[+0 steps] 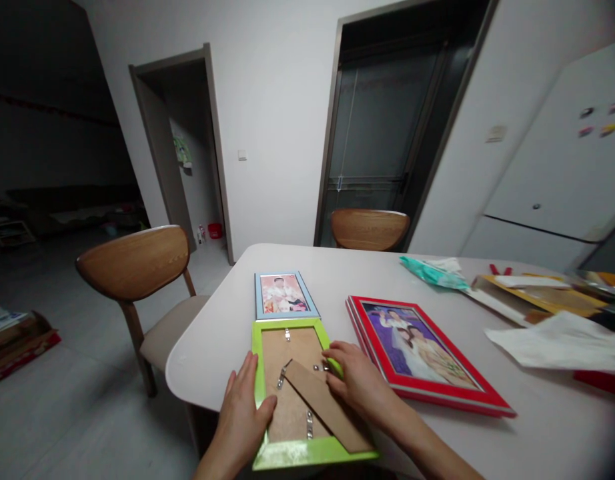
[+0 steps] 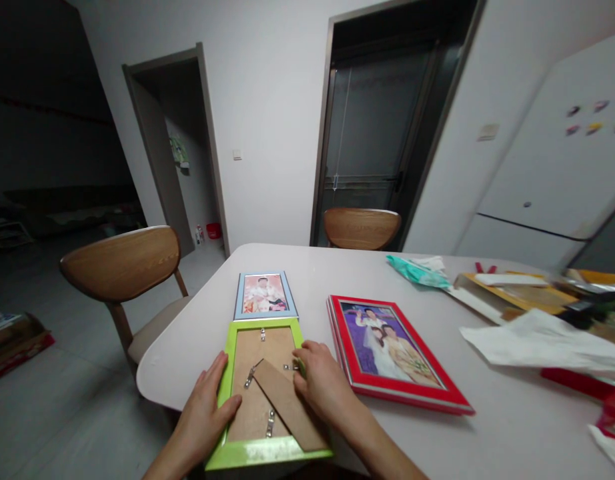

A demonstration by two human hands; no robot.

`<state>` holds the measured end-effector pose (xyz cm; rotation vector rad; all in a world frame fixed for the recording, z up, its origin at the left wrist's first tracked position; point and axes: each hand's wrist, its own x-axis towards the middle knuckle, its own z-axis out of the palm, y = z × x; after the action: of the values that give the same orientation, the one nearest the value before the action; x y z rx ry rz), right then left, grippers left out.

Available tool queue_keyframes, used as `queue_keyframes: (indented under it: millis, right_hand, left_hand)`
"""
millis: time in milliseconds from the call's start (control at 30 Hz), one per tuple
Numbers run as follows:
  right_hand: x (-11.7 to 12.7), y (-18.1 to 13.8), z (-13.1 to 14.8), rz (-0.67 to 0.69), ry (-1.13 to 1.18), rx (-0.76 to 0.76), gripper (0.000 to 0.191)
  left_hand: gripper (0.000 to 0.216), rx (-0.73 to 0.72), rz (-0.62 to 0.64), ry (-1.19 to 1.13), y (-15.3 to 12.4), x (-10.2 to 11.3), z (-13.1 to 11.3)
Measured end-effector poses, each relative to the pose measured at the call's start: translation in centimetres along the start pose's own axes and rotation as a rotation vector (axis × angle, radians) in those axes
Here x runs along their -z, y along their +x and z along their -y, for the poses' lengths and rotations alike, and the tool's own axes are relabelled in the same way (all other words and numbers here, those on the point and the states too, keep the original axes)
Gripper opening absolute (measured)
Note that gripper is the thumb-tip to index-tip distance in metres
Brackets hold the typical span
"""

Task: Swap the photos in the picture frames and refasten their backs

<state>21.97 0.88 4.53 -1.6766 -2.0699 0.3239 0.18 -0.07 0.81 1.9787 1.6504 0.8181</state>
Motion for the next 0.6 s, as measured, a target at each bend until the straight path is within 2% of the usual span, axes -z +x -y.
queue_keyframes:
  millis: [200, 600]
  right_hand:
    - [-1.9, 0.5, -0.7, -0.044, -0.015, -0.037, 0.027]
    - [-1.9, 0.8, -0.3, -0.055, -0.104, -0.043, 0.026]
  left_hand:
    - [0.059, -0.021, 0.003, 0.012, 0.0, 0.0, 0.0]
    - [0.058, -0.017, 0.009, 0.011, 0.0, 0.2, -0.3]
